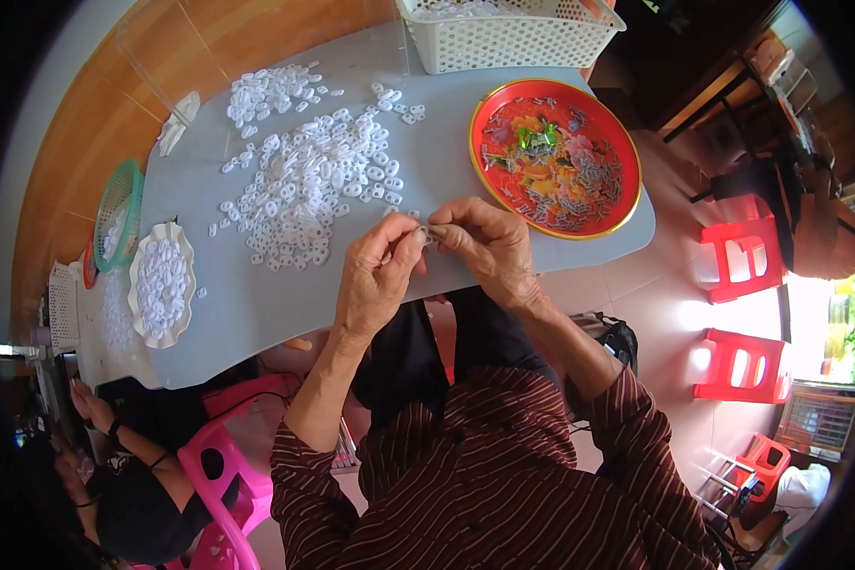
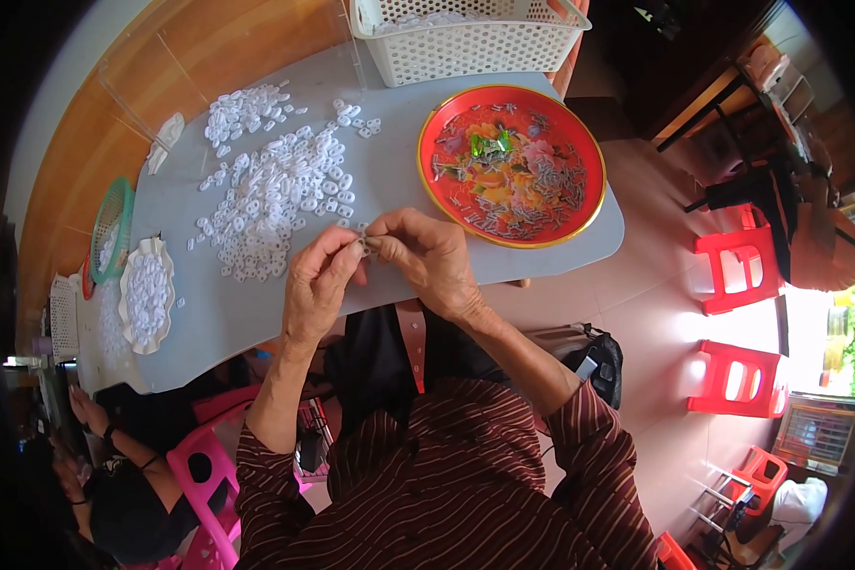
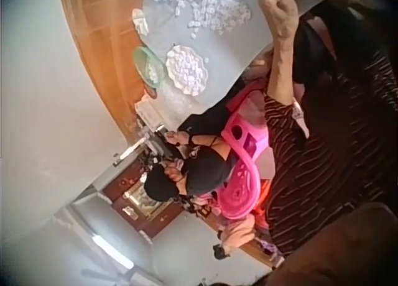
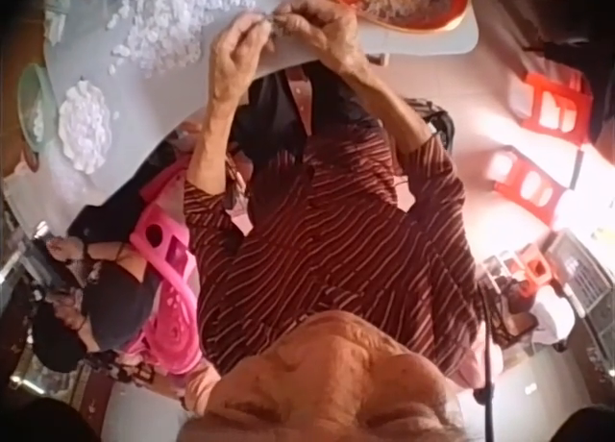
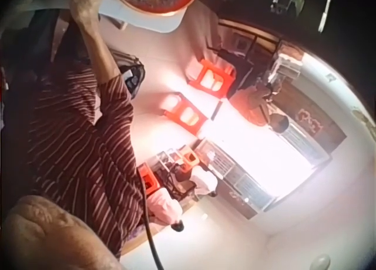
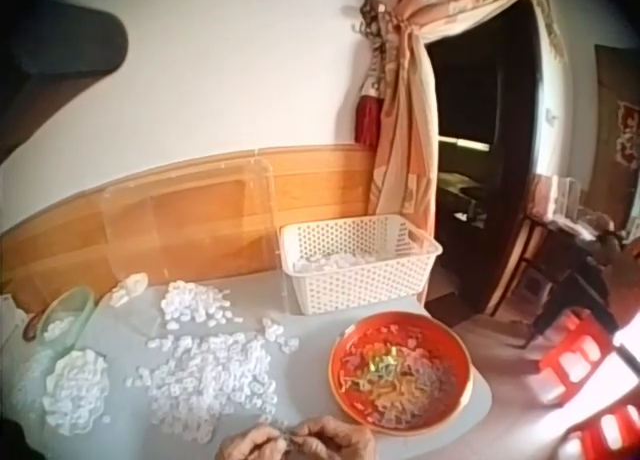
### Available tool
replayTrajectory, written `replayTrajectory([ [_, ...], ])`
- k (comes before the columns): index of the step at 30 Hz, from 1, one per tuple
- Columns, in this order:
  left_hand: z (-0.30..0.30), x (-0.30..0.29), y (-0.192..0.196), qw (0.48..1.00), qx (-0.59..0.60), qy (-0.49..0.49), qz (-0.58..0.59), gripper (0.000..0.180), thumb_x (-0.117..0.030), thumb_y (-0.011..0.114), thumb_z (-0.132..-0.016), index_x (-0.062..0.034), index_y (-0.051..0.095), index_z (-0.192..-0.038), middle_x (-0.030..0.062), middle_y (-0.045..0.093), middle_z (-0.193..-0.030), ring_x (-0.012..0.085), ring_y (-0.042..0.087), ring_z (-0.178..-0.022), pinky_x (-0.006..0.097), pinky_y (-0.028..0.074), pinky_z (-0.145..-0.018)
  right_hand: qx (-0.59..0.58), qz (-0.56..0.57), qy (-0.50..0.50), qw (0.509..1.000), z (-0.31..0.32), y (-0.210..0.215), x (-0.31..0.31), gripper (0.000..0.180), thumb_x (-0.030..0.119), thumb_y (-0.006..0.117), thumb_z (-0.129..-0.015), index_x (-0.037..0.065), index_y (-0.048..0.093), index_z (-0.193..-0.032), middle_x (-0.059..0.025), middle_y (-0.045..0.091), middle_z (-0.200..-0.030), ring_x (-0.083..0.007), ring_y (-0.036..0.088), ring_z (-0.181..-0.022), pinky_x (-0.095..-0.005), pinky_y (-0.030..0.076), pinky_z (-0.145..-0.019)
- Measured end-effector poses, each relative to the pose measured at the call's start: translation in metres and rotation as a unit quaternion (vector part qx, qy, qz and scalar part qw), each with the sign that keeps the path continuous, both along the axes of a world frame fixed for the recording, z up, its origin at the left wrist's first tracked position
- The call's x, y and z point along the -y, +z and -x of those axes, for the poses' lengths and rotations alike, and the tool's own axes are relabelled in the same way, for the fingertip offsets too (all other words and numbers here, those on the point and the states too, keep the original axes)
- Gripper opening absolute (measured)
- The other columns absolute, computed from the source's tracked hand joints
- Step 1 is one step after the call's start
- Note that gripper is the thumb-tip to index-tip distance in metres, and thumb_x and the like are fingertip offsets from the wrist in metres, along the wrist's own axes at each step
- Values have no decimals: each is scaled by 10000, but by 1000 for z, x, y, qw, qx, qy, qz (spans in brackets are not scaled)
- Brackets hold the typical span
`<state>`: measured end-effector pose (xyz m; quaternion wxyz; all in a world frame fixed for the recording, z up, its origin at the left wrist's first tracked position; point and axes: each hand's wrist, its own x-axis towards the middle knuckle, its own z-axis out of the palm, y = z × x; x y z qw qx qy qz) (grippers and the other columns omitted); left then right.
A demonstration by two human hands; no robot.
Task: Assembling small white plastic ring-like components by hand at a table.
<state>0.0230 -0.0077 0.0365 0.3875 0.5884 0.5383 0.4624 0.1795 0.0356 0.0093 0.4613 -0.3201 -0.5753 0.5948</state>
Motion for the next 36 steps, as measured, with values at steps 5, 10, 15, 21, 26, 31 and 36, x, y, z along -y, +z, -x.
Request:
replayTrajectory([
  [5, 2, 2, -5, 999, 31, -16, -10, 158, -161, 536, -919, -15, 590, -895, -12, 530, -635, 41, 447, -579, 210, 361, -522, 66, -26, 14, 997, -2, 8, 0, 104, 63, 617, -880, -36, 590, -899, -43, 628, -779, -89, 579, -740, -236, 481, -669],
  [10, -2, 4, -14, 998, 28, 0, -50, 142, -135, 538, -916, 2, 571, -894, -4, 503, -644, 43, 442, -586, 213, 384, -531, 142, -99, -23, 985, 2, 13, 2, 169, 127, 635, -880, -34, 586, -870, -66, 641, -746, -88, 575, -661, -248, 470, -592],
  [15, -8, 2, -18, 997, 70, 24, -36, 168, -146, 543, -923, 18, 573, -899, -18, 516, -686, 47, 449, -625, 199, 378, -544, 82, -27, -6, 996, -2, 7, -3, 181, 153, 610, -901, -26, 588, -882, -32, 606, -730, -77, 542, -669, -235, 458, -609],
  [21, -4, 4, -22, 990, 138, 18, -24, 163, -143, 541, -927, 11, 589, -905, -14, 560, -726, 42, 491, -647, 190, 387, -565, 48, -33, 50, 997, -5, 10, -7, 158, 138, 596, -908, -19, 588, -912, 4, 566, -723, -56, 495, -675, -215, 439, -615],
  [26, -2, 5, -21, 988, 151, -5, 13, 134, -120, 547, -918, 6, 581, -886, -9, 560, -725, 46, 503, -652, 187, 405, -576, 80, -33, 65, 994, -7, 10, -7, 143, 119, 621, -888, -19, 594, -910, -8, 592, -749, -59, 518, -684, -221, 449, -623],
  [31, -1, 6, -23, 983, 181, -25, 25, 91, -83, 555, -902, 6, 570, -889, -1, 559, -726, 48, 513, -659, 183, 416, -592, 116, -79, 17, 990, -1, 11, -5, 163, 125, 631, -881, -32, 589, -865, -54, 624, -719, -65, 554, -672, -234, 457, -591],
  [36, -12, 2, -25, 981, 191, 16, -25, 106, -88, 555, -903, 17, 569, -912, 11, 568, -774, 59, 535, -687, 188, 424, -607, 132, -53, -14, 990, 2, 14, 0, 206, 158, 620, -893, -31, 570, -829, -54, 610, -693, -68, 543, -639, -236, 453, -575],
])
